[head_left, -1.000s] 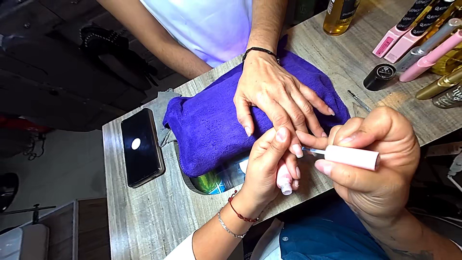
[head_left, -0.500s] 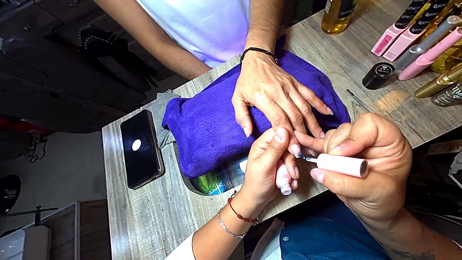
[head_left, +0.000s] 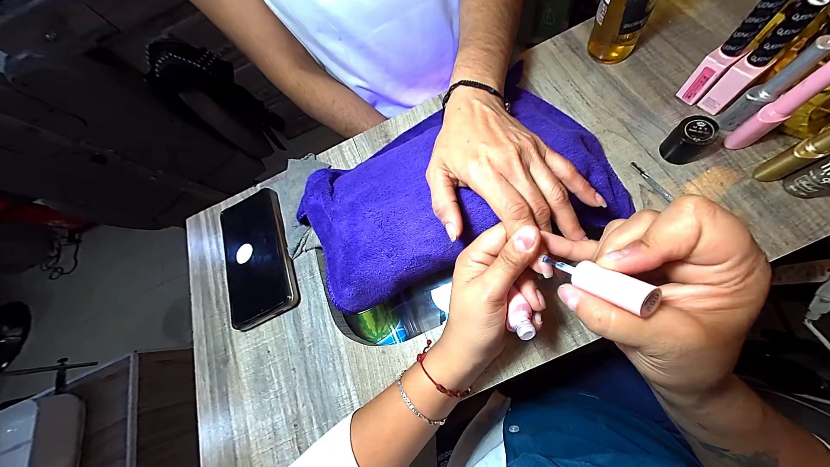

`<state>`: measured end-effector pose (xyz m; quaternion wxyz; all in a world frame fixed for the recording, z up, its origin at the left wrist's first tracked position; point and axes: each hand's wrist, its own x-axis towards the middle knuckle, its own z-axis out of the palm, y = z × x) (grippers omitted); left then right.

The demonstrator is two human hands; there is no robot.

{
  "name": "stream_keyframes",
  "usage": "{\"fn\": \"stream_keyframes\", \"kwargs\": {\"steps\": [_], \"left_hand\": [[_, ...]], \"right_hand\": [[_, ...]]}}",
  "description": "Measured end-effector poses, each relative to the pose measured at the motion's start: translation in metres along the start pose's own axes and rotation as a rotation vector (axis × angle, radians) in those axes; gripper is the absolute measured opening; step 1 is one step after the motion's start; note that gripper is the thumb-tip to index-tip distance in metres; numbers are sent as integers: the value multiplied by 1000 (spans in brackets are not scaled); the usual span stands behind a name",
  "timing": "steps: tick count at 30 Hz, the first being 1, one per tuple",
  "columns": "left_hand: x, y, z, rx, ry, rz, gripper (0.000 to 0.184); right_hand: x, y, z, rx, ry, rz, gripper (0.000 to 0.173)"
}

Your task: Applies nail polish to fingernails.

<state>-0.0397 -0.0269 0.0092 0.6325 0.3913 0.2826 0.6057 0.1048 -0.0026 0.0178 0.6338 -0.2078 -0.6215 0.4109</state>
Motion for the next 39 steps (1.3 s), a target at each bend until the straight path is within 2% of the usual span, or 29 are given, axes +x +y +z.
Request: {"fn": "stream_keyframes", "kwargs": {"steps": [11, 16, 23, 29, 33, 39], "left_hand": [[0, 0, 1, 17, 27, 8, 29], [1, 0, 2, 27, 43, 6, 28], [6, -5, 1, -13, 68, 2, 26], [-2, 2, 2, 30, 19, 3, 30], [-2, 1, 1, 3, -1, 2, 33], [0, 1, 0, -31, -15, -8, 36]], "right_hand": [[-8, 1, -2, -85, -82, -25, 28], [-4, 0, -2, -45, -37, -45, 30], [-2, 2, 1, -156, -30, -70, 30], [-8, 0, -1, -177, -83, -74, 26], [-8, -1, -4, -59, -83, -28, 27], [1, 0, -2, 173, 31, 81, 36]]}}
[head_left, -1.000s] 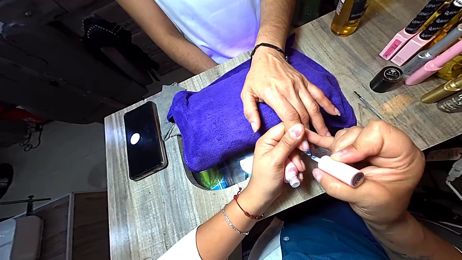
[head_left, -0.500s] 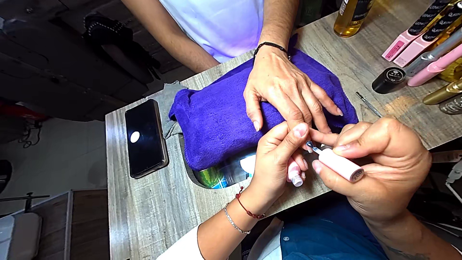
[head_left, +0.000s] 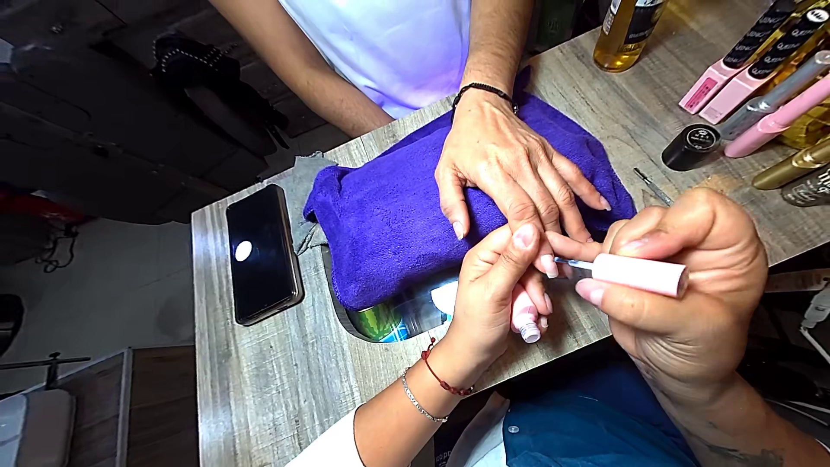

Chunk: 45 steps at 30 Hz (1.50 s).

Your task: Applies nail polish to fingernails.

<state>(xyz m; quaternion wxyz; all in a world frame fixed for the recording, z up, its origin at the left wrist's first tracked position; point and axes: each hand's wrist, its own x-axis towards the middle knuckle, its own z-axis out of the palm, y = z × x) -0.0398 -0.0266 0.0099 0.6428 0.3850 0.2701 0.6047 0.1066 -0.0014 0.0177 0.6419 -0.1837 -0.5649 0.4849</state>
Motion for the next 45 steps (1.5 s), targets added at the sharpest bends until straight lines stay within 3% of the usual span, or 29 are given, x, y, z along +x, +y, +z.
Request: {"fn": "stream_keyframes", "kwargs": {"steps": [13, 22, 27, 31, 37, 45], "left_hand": [[0, 0, -3, -68, -57, -4, 36], [3, -1, -4, -84, -3, -27, 37], [-12, 9, 3, -2, 120, -90, 48], [-28, 15, -2, -8, 232, -122, 59], [-27, 26, -9, 62, 381, -100, 75], [24, 36, 6, 81, 278, -50, 60]], "right_hand": [[-5, -2, 1, -6, -64, 27, 33], [-3, -12, -10, 7, -83, 5, 32], [1, -26, -29, -30, -48, -34, 31], [3, -35, -45, -29, -22, -37, 39], [7, -39, -49, 60, 33, -16, 27], [13, -48, -49, 68, -39, 25, 22]]}}
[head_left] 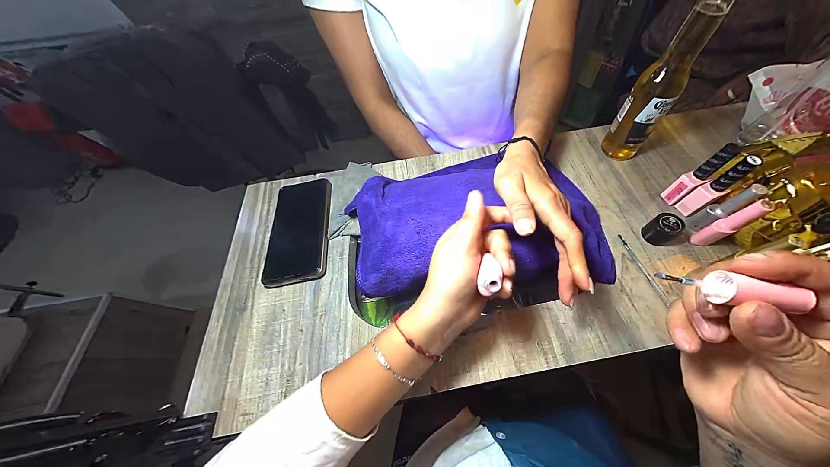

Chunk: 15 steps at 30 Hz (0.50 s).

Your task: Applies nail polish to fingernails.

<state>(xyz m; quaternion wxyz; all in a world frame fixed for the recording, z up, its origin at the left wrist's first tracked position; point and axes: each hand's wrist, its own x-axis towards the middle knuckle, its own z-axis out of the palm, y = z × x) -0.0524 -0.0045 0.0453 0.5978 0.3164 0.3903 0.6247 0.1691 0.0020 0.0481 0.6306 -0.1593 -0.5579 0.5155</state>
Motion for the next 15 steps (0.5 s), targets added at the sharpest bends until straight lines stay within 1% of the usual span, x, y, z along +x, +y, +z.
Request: {"fn": "stream_keyframes", "kwargs": {"steps": [2, 4, 6, 8, 11, 15], "left_hand": [[13, -3, 7, -41, -26, -26, 58], [20, -8, 14, -36, -68, -35, 55], [24, -13, 23, -50, -88, -24, 52], [26, -17, 31, -70, -53, -12, 50], [28, -22, 38, -77, -24, 13, 46], [29, -26, 39, -91, -51, 77, 44]], "right_hand": [[-1, -1, -2, -69, -18, -15, 24], [-3, -2, -1, -195, -52, -61, 25], [-5, 0, 2, -360, -99, -155, 26], [-5, 2, 6, -528, -141, -250, 23], [-2, 7, 13, -620, -162, -317, 18], [2, 11, 17, -684, -168, -320, 15]]}}
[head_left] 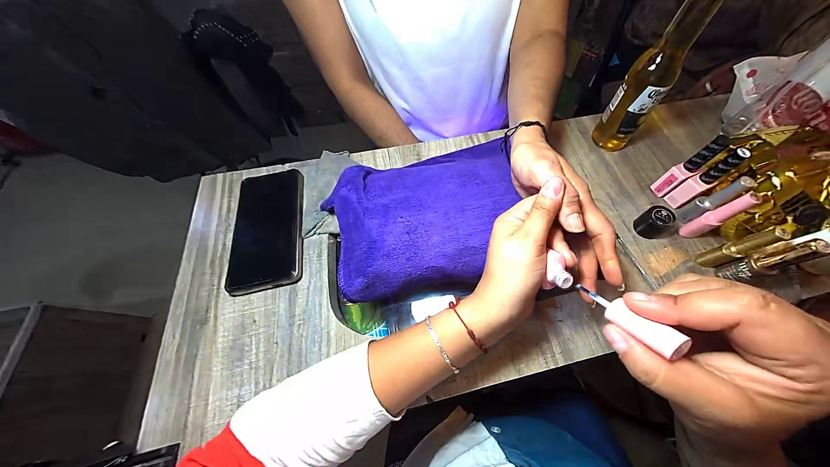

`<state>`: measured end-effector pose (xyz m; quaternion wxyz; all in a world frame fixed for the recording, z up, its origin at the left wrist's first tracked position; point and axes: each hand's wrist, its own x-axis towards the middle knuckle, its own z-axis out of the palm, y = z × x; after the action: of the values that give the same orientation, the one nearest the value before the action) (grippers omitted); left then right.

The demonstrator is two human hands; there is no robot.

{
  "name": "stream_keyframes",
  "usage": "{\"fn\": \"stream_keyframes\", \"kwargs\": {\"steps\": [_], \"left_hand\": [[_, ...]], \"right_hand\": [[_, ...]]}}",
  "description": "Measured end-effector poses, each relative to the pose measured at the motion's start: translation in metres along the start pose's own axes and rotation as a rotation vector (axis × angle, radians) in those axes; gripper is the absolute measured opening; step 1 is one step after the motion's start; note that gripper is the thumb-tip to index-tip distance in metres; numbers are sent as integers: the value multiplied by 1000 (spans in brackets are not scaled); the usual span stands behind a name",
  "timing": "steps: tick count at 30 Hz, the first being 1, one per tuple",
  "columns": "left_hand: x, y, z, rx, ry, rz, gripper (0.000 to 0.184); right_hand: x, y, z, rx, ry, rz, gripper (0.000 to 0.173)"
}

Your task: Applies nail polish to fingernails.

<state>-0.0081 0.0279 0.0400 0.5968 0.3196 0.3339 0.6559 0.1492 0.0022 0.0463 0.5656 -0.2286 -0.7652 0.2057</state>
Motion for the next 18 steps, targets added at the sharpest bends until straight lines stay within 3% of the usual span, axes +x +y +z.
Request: {"fn": "stream_keyframes", "kwargs": {"steps": [11, 18], "left_hand": [[0, -1, 0, -13, 4, 39, 43], [-1, -1, -1, 11, 0, 39, 42]], "right_hand": [[3, 8, 15, -133, -96, 19, 10], [5, 5, 7, 39, -76, 72, 17]]}}
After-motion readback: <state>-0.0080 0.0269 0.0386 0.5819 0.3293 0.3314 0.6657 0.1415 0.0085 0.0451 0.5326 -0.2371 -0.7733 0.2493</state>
